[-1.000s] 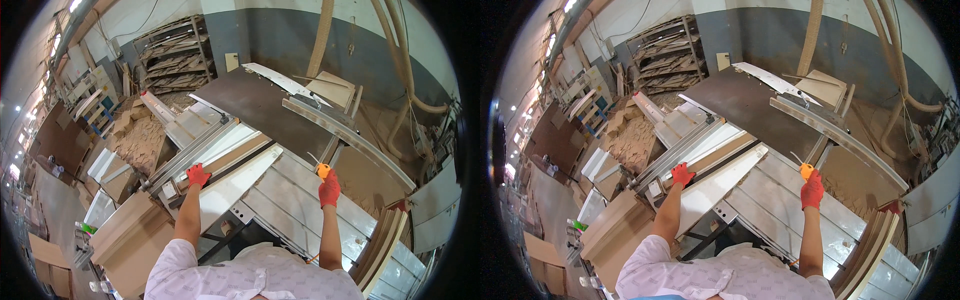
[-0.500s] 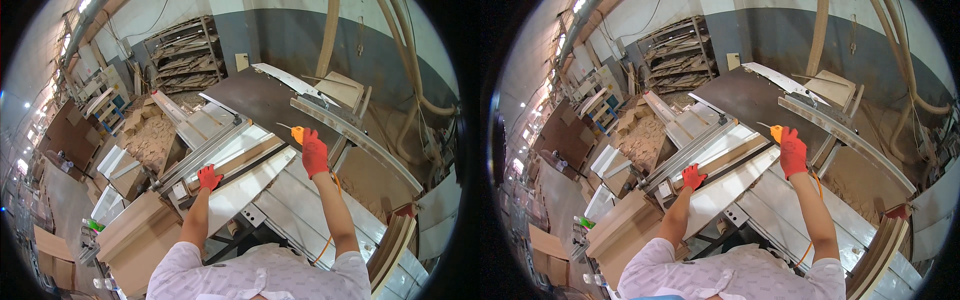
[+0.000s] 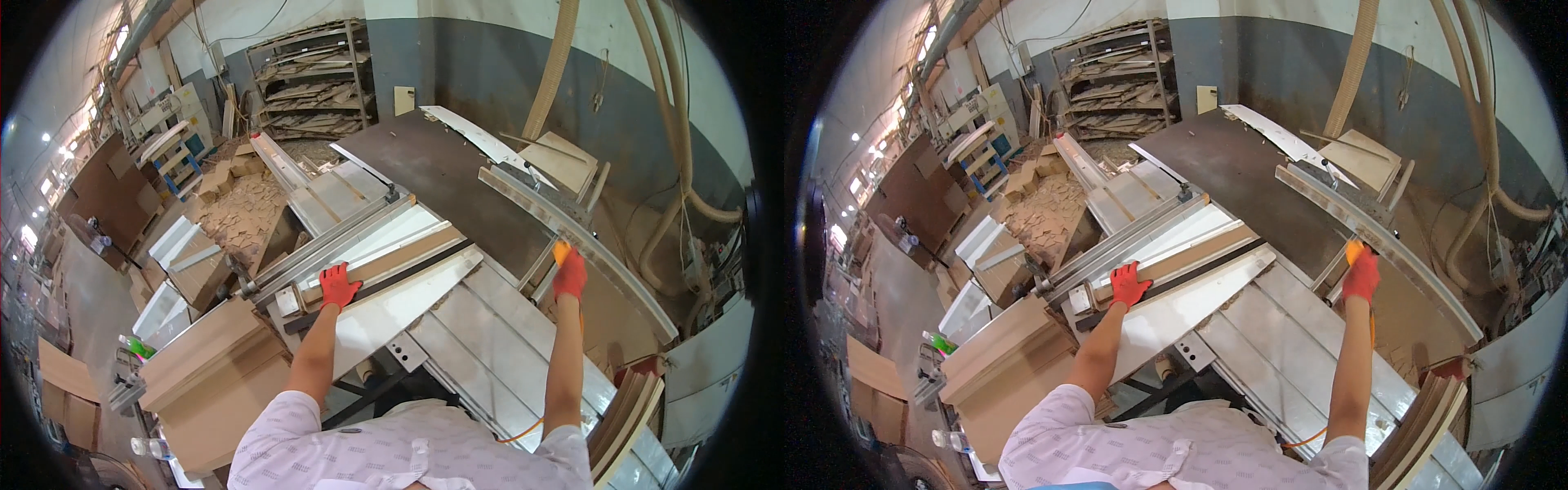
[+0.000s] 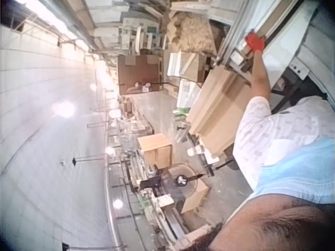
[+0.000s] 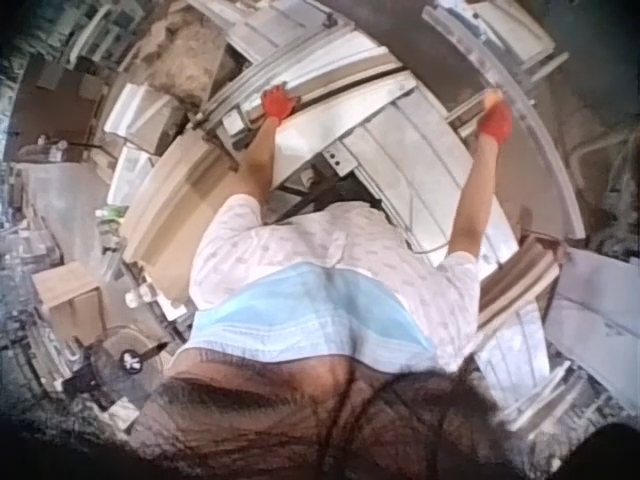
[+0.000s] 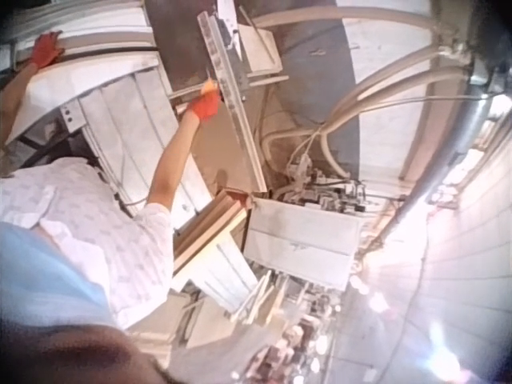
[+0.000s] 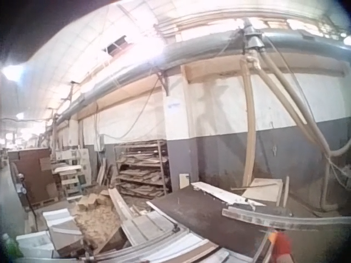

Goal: Cutting wooden slats to size using a sliding table saw in a furniture manufacturing workshop.

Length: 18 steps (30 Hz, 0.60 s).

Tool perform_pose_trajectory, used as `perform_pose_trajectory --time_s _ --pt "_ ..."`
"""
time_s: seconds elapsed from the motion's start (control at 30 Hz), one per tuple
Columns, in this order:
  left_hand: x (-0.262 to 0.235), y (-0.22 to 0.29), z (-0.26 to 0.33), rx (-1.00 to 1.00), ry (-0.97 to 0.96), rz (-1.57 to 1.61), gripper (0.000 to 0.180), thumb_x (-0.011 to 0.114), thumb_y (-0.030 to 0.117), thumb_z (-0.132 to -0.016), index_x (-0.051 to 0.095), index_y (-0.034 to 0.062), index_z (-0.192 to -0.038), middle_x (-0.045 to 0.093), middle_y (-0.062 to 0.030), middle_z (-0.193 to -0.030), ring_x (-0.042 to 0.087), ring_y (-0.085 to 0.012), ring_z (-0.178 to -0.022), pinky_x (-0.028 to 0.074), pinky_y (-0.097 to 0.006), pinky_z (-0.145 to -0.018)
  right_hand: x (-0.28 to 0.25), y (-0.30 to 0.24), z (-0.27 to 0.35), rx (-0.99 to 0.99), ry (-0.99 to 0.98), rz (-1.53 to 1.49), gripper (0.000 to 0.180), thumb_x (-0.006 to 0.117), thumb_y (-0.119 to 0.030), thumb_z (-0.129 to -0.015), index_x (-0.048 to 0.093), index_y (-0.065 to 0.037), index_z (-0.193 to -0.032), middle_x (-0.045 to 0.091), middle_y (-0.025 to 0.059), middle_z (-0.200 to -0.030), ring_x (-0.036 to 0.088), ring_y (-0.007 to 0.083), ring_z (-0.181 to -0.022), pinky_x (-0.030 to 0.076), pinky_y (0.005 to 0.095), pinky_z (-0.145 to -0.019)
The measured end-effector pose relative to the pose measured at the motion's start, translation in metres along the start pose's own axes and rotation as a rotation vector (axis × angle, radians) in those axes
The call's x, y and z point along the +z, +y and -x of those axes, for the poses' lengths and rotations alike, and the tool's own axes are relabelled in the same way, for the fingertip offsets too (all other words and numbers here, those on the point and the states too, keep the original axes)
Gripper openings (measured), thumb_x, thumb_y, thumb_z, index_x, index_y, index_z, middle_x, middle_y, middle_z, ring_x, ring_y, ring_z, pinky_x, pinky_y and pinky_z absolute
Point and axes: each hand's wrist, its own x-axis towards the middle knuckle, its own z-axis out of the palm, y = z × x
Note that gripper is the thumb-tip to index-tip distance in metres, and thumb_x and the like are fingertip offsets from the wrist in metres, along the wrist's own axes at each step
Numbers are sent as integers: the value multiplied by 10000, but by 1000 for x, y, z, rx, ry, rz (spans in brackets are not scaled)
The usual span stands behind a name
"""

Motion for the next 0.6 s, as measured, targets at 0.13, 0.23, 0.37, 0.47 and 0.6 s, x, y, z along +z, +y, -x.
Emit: perform_pose_trajectory --time_s 0.13,0.23,0.37,0.47,0.6 --pt "0 1 0 3 23 37 770 750 500 -756 512 92 -1365 580 -109 -1244 480 -295 -1238 218 -485 -1130 -19 99 79 179 -155 111 463 616 34 -798 495 -61 -1235 613 215 -1123 619 431 -1027 524 484 -825" --pt "1 2 1 -25 35 52 758 756 482 -748 522 92 -1355 581 -110 -1249 476 -291 -1247 218 -481 -1131 -36 151 150 169 -122 39 559 630 3 -762 492 -69 -1299 594 223 -1239 560 420 -1180 491 472 -949" --pt "5 -3 0 35 88 -3 727 764 472 -734 554 94 -1319 607 -121 -1242 517 -295 -1225 291 -492 -1093 -88 198 191 304 250 96 597 747 -217 -821 545 5 -1337 611 172 -1310 600 330 -1178 473 382 -1031" --pt "9 -6 1 14 99 22 714 756 490 -733 573 107 -1306 605 -128 -1256 520 -310 -1240 300 -518 -1107 -134 182 179 281 429 -221 596 740 -207 -826 535 0 -1346 602 166 -1319 591 321 -1183 468 382 -1035" --pt "8 -4 2 -38 21 -12 765 745 516 -738 541 119 -1359 586 -139 -1250 499 -302 -1248 241 -496 -1141 -167 111 166 203 432 -531 595 731 -194 -834 523 -7 -1359 591 159 -1331 580 309 -1190 460 382 -1039"
